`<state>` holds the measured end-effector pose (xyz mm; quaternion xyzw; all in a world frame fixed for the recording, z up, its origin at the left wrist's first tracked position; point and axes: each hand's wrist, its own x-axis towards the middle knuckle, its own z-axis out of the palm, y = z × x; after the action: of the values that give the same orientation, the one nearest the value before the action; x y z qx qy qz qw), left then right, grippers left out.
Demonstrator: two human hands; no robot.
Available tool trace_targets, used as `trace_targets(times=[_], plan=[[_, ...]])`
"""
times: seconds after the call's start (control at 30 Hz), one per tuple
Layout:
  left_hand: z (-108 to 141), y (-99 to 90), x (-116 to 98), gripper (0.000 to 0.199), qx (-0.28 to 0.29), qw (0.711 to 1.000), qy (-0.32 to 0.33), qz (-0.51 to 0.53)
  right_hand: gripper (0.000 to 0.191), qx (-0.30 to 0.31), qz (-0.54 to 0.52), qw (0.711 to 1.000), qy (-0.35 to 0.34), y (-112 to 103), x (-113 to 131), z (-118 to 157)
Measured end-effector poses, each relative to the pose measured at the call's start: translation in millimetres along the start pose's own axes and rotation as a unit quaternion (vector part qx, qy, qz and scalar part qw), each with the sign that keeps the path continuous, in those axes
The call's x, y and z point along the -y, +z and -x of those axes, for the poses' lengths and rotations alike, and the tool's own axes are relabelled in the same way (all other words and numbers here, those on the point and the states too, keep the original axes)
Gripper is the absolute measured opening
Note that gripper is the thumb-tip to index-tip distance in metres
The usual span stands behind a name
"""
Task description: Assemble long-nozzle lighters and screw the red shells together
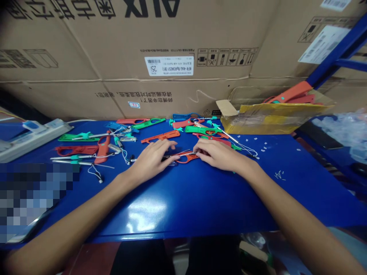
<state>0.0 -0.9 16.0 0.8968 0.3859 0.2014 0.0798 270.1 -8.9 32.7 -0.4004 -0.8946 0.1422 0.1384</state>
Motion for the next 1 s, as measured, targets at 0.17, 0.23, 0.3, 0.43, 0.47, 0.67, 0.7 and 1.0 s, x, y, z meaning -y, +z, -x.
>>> trace_targets(times=[0.17, 0.23, 0.3, 0.43, 0.47, 0.67, 0.7, 1.0], plan=[[-4.3, 5.5, -5.2, 0.033, -0.006, 1.0, 0.006, -0.003, 0.021, 0.002, -0.006, 1.0, -0.002, -0.9, 1.9, -1.0], [-5.4, 4.8, -6.8, 0.027, 0.0, 1.0, 0.003, -0.011, 0.021, 0.0, -0.013, 1.0, 0.0, -1.4, 2.1, -1.2], [-5.9, 4.1, -8.2, 0.021, 0.002, 1.0, 0.004, -0.018, 0.021, -0.002, -0.022, 1.0, 0.0, -1.9, 2.5, -1.1], [-5.8, 4.3, -8.5, 0.014, -0.009, 1.0, 0.006, -0.024, 0.021, -0.002, -0.033, 0.999, -0.002, -2.7, 4.2, -0.7], [-5.7, 4.6, -8.2, 0.014, -0.01, 1.0, 0.009, -0.025, 0.021, -0.001, -0.034, 0.999, -0.003, -2.6, 4.7, -0.8], [-6.3, 6.6, -4.9, 0.016, -0.026, 0.998, 0.032, -0.043, 0.022, -0.002, -0.033, 0.999, -0.012, -1.5, 4.6, -2.1], [-6.3, 7.1, -4.3, 0.017, -0.03, 0.998, 0.036, -0.045, 0.022, -0.002, -0.034, 0.999, -0.013, -1.5, 4.4, -2.3], [-5.3, 5.6, -3.2, 0.02, -0.064, 0.997, 0.033, -0.037, 0.027, -0.003, -0.053, 0.998, -0.036, -5.1, 6.6, -1.8]])
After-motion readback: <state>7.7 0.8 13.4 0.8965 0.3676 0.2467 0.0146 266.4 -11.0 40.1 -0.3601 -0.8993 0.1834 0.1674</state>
